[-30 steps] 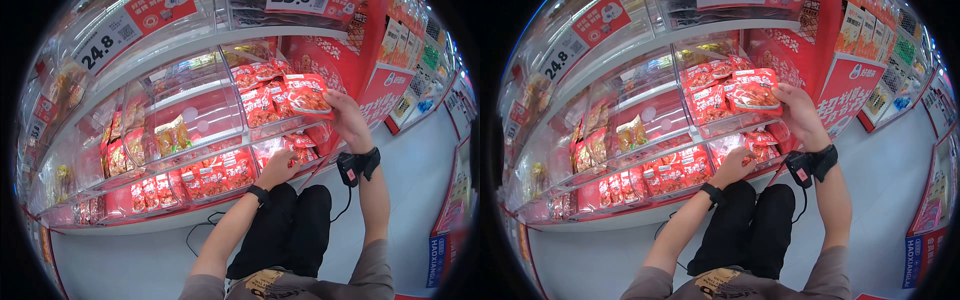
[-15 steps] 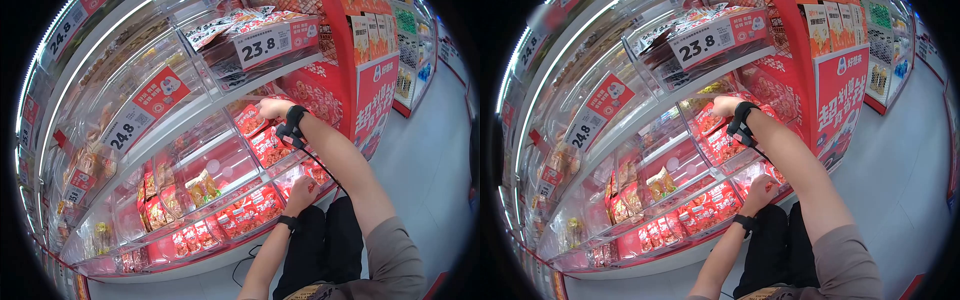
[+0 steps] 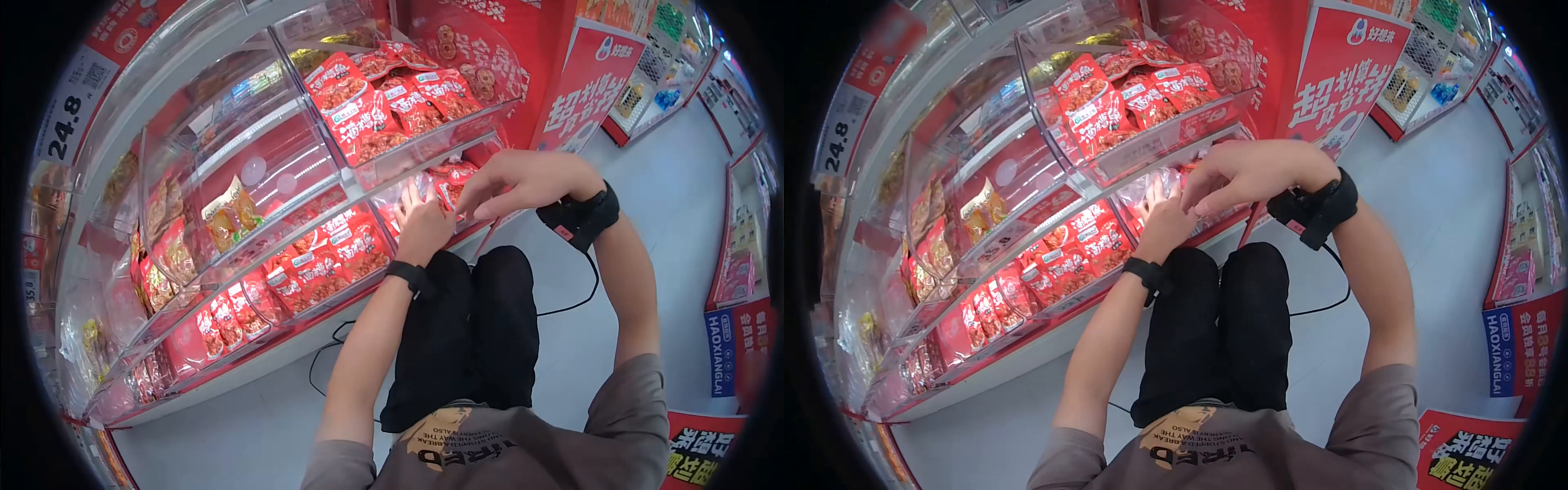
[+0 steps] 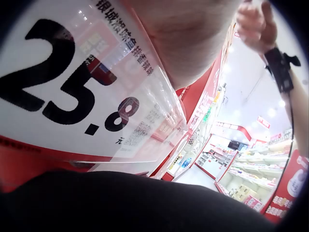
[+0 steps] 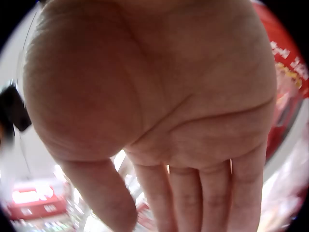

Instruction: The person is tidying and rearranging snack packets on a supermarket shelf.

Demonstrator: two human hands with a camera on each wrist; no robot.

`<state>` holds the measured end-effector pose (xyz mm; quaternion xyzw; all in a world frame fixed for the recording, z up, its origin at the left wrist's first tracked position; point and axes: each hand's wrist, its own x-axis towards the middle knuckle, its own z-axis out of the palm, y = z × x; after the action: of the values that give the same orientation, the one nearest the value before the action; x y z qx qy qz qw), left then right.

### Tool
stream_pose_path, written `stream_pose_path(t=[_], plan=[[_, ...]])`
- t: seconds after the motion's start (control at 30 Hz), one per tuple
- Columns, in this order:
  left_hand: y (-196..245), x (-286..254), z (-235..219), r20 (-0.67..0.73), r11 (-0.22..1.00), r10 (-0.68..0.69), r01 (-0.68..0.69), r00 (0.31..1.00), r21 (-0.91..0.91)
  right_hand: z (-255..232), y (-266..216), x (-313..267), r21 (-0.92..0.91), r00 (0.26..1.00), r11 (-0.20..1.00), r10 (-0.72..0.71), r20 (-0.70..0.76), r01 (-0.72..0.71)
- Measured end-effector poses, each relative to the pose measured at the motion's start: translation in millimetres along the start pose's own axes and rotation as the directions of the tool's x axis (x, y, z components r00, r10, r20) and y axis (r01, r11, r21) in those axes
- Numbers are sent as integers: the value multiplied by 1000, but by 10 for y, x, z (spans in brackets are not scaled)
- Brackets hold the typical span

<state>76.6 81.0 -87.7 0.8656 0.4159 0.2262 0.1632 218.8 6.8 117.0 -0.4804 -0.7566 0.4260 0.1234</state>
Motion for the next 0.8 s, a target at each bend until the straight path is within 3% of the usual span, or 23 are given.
stream_pose_path(t=[0.07, 0.13, 0.23, 0.27, 0.37, 0.5, 0.7, 0.8], plan=[[17, -7, 4, 7, 999, -16, 16, 1000, 29, 244, 604, 76, -331, 967, 917, 164, -197, -223], [23, 19, -5, 20, 998, -35, 34, 999, 45, 519, 1307, 163, -379, 870, 886, 54, -490, -268], [-7, 32, 10, 35, 1000, -28, 28, 999, 10, 602, 1598, 441, -409, 861, 831, 150, -486, -376], [-8, 25, 10, 14, 1000, -19, 19, 1000, -1, 661, 1849, 546, -385, 819, 879, 12, -573, -282], [11, 7, -35, -10, 999, -15, 15, 1000, -42, 616, 1669, 699, -374, 802, 765, 295, -520, -524], [0, 14, -49, -48, 999, 10, -12, 999, -38, 672, 1774, 774, -400, 770, 739, 247, -589, -543], [-7, 4, -41, -86, 996, 33, -40, 996, -81, 641, 1973, 697, -407, 748, 857, -39, -663, -315], [24, -8, -90, -87, 994, 12, -21, 996, -103, 624, 1634, 590, -546, 758, 726, -53, -650, -418]])
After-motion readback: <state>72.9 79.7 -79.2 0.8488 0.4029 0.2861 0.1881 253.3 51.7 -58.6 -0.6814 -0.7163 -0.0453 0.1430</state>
